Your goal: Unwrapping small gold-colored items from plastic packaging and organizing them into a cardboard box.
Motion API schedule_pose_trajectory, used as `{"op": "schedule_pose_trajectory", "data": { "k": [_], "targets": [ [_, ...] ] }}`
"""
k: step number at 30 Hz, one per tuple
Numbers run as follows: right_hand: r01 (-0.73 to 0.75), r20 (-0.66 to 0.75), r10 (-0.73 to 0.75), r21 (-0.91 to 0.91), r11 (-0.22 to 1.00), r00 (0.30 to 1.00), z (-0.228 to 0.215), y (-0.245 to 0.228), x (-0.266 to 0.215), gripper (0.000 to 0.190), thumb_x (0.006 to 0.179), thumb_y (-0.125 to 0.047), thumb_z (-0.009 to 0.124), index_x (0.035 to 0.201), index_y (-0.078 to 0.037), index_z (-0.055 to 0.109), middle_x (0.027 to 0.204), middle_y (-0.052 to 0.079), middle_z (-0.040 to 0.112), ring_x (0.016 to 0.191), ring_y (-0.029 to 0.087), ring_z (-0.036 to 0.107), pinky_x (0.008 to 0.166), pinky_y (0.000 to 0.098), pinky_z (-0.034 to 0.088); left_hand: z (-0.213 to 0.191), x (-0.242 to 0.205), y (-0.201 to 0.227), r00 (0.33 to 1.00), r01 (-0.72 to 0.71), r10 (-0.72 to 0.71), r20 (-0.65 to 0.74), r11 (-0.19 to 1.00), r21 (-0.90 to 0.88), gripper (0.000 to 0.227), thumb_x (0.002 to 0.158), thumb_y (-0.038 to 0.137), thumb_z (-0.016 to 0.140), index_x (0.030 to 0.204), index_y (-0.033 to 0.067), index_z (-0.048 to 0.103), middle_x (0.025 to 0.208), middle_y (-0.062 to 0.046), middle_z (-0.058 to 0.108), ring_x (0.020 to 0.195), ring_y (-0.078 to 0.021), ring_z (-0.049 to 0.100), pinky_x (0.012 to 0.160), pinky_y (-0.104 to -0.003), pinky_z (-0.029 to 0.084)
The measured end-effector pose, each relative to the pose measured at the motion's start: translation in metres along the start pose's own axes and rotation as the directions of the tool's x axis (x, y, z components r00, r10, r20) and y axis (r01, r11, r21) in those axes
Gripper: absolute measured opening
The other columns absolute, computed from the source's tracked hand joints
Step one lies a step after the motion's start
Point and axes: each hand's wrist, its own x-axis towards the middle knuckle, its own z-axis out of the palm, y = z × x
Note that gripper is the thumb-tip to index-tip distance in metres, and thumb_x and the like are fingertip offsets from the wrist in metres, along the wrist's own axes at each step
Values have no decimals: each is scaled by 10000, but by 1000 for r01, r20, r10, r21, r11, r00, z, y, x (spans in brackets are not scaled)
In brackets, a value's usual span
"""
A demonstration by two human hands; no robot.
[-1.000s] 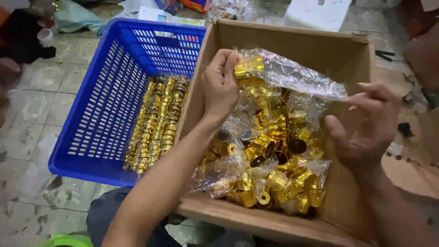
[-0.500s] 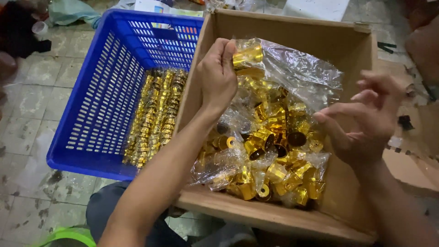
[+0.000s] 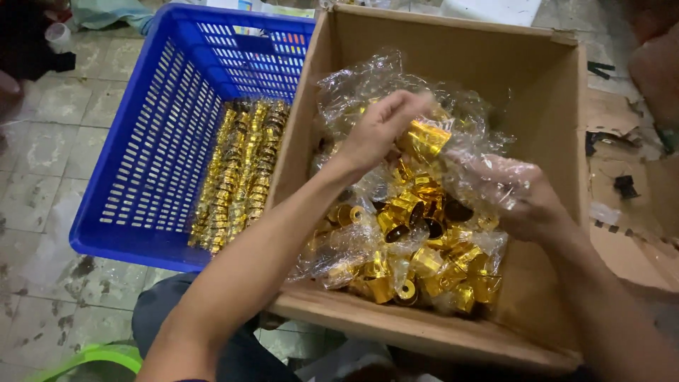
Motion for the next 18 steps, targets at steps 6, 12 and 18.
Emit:
{"op": "schedule_pose_trajectory", "data": {
  "k": [6, 12, 18],
  "targets": [
    [-293, 306, 286, -24, 956, 908, -8, -29, 14, 734, 999, -183, 335, 1631, -250, -32, 1737, 33, 106, 1094, 340, 693, 1114, 488, 422, 8, -10, 0, 999, -11, 10, 35, 1000, 29, 239, 1004, 310, 557, 961, 108, 678, 762, -23, 589, 647, -216, 810, 406, -185, 480],
    [-145, -143, 127, -127, 981, 982, -3, -19, 5, 164, 1021, -87, 731, 961, 64, 757, 775, 169, 737, 633, 219, 730, 456, 289, 577, 25, -17, 8, 997, 70, -76, 30, 981, 180, 481, 906, 538, 475, 982, 175, 781, 775, -77, 792, 556, -157, 794, 408, -185, 401],
    [-88, -499, 4, -143, 986, 866, -10, -10, -6, 177, 1042, 87, 902, 1051, 220, 786, 856, 249, 709, 693, 285, 618, 622, 398, 476, 29, -14, 3, 982, 159, -136, 130, 969, -188, 764, 752, 550, 624, 1261, -18, 564, 1125, -185, 668, 680, -212, 756, 584, -261, 664]
  ]
}}
